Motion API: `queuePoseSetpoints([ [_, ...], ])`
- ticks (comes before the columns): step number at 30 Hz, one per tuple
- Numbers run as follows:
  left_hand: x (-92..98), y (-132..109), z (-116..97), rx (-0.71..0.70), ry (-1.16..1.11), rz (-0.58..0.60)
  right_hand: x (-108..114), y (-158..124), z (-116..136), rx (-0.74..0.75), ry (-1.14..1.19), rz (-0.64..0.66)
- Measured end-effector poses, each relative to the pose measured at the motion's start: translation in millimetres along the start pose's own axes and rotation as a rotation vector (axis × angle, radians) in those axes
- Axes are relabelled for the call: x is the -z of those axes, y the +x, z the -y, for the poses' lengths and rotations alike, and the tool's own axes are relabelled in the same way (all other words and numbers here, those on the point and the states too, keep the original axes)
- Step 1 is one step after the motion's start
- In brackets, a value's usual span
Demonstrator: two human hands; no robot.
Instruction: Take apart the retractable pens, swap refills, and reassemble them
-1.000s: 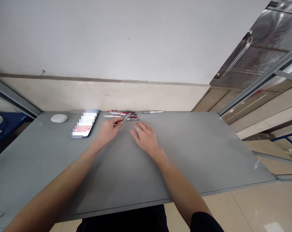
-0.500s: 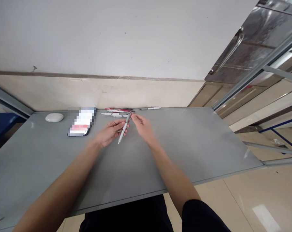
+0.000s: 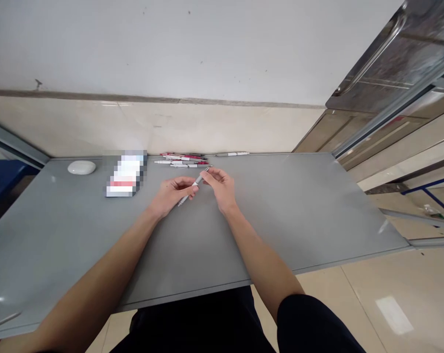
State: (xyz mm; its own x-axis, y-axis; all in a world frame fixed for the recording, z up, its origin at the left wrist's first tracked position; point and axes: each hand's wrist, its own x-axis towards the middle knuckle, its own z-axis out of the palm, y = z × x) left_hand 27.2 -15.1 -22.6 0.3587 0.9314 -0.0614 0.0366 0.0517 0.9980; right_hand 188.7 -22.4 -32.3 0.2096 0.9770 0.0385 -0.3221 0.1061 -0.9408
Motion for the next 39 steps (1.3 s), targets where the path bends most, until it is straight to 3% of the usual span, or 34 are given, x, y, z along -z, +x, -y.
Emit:
queuePoseSetpoints([
  [12, 0.5, -3, 1, 0.119, -0.057, 0.159, -5, -2, -3, 0.009, 0.14, -0.043],
  [28, 0.1, -8, -2, 0.135, -0.182, 0.337, -6, -5, -1, 0.009, 0.152, 0.005],
  [31, -2.8, -6, 2, 0.112, -0.165, 0.287, -5, -2, -1, 0.008, 0.144, 0.004],
  [36, -7.3, -4, 7, 0.009, -0.092, 0.084, -2, 1, -2, 0.011, 0.129, -0.069],
  [39, -7.8, -5, 6, -0.048, -0.047, 0.053, -2, 1, -2, 0.01, 0.138, -0.097],
])
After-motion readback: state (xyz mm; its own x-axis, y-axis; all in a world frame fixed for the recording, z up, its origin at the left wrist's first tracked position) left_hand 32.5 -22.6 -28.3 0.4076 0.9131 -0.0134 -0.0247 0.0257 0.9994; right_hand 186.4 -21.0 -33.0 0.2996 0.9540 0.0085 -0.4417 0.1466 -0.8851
